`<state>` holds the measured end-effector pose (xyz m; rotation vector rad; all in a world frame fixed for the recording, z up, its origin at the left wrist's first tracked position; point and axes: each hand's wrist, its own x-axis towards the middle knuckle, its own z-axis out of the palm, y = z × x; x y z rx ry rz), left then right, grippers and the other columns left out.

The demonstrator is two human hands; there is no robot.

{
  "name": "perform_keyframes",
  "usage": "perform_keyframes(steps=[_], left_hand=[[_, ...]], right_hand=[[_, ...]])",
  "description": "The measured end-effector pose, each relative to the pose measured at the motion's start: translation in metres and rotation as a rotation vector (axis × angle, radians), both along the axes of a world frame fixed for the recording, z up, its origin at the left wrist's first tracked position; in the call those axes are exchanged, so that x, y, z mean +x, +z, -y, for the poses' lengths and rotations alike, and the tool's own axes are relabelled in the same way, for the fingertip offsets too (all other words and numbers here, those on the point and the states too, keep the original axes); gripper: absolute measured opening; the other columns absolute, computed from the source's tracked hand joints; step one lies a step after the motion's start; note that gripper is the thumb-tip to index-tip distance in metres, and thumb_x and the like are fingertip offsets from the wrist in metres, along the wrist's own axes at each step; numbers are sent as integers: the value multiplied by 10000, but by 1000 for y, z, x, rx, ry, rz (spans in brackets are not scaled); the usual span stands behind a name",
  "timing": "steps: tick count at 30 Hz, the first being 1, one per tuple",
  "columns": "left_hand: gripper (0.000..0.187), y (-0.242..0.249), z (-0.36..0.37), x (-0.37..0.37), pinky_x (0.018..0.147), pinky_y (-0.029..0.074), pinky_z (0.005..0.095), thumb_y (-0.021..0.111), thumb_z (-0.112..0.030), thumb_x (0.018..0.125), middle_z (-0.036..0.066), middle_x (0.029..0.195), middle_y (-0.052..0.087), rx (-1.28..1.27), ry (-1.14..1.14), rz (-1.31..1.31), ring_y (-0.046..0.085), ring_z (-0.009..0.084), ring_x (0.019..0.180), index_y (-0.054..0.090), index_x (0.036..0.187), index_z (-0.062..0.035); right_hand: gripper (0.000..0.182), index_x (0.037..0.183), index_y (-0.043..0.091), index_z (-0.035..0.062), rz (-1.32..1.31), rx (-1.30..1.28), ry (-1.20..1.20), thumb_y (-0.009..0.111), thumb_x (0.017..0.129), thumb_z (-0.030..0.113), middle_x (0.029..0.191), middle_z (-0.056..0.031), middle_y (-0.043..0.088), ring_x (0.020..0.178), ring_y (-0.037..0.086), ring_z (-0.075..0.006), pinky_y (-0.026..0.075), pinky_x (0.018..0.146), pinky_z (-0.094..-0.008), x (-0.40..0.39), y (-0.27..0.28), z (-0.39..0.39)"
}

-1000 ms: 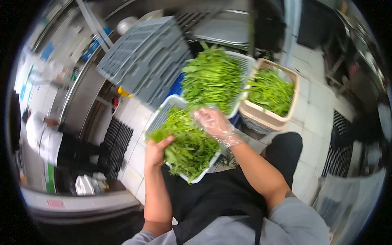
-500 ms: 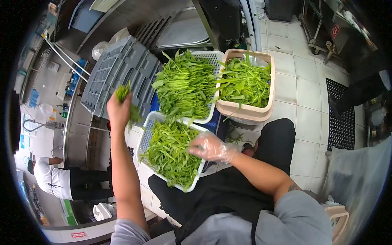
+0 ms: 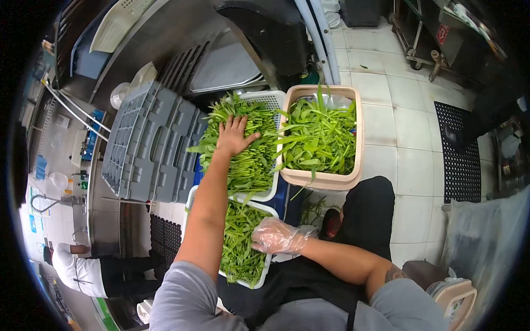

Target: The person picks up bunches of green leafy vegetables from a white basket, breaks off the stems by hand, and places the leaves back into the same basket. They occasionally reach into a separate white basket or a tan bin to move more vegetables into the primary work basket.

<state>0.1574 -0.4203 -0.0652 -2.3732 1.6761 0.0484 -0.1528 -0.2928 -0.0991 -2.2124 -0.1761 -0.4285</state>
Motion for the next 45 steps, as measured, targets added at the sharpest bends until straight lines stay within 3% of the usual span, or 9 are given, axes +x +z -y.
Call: perform_keyframes(steps=[20, 24, 25, 28, 31, 35, 38, 42, 45], left_hand=[[908, 62, -11, -1, 1254, 103, 629, 517, -784, 873, 101, 1616, 420, -200, -58, 53, 252, 300, 1558, 480, 1537, -166], [800, 92, -42, -13, 1233, 140, 632, 636, -659, 882, 136, 1558, 480, -521, -99, 17, 319, 331, 1522, 538, 1480, -136], [696, 109, -59, -25, 1224, 193, 587, 712, -509, 905, 156, 1519, 508, -610, -104, 1, 377, 337, 1479, 554, 1451, -107], [589, 140, -137, -52, 1186, 311, 505, 738, -366, 913, 170, 1444, 577, -774, -16, -122, 492, 351, 1385, 592, 1399, -68], [445, 133, -241, -90, 1055, 468, 401, 722, -193, 920, 179, 1300, 675, -932, 229, -269, 631, 343, 1215, 639, 1319, -14], [453, 56, -371, -157, 1024, 491, 429, 754, -213, 912, 222, 1247, 690, -858, 702, -498, 646, 370, 1180, 646, 1279, 29], [604, 21, -412, -208, 1093, 430, 480, 811, -262, 842, 230, 1360, 583, -618, 602, -474, 515, 417, 1323, 593, 1356, -32], [802, -7, -417, -238, 1177, 308, 559, 854, -318, 780, 254, 1526, 414, -509, 593, -377, 322, 474, 1458, 511, 1461, -66], [861, -15, -409, -241, 1157, 310, 572, 853, -313, 771, 236, 1522, 423, -407, 637, -304, 334, 455, 1456, 457, 1506, -102]], right_hand=[[338, 736, 636, 50, -33, -82, -55, 715, 878, 347, 721, -152, 628, 760, 658, -371, 524, 749, -491, 4, 3, -5], [334, 752, 636, 57, -15, -93, -59, 704, 892, 353, 723, -150, 628, 751, 655, -366, 525, 747, -487, 4, 0, -7], [331, 756, 637, 58, -1, -90, -63, 703, 893, 353, 726, -149, 630, 752, 655, -365, 525, 748, -486, 3, -2, -8], [310, 790, 653, 66, 40, -105, -68, 700, 900, 351, 744, -136, 640, 757, 659, -350, 526, 750, -483, 3, 0, -6], [278, 845, 698, 68, 88, -134, -52, 692, 917, 337, 767, -118, 664, 768, 672, -328, 535, 751, -465, 2, -3, -10], [192, 903, 747, 55, -87, 114, 55, 717, 911, 245, 850, -109, 726, 791, 698, -312, 563, 758, -428, 12, 8, -1], [196, 1001, 744, -6, -77, 547, -44, 705, 910, 163, 910, -183, 739, 830, 724, -304, 566, 790, -396, 13, 4, -1], [233, 1033, 733, -12, -121, 136, -248, 699, 919, 188, 1011, -189, 752, 905, 721, -355, 550, 810, -419, 20, 13, -22], [554, 1310, 631, 15, -178, -261, -150, 758, 867, 320, 1180, -235, 705, 1127, 657, -413, 499, 976, -476, 16, 20, -48]])
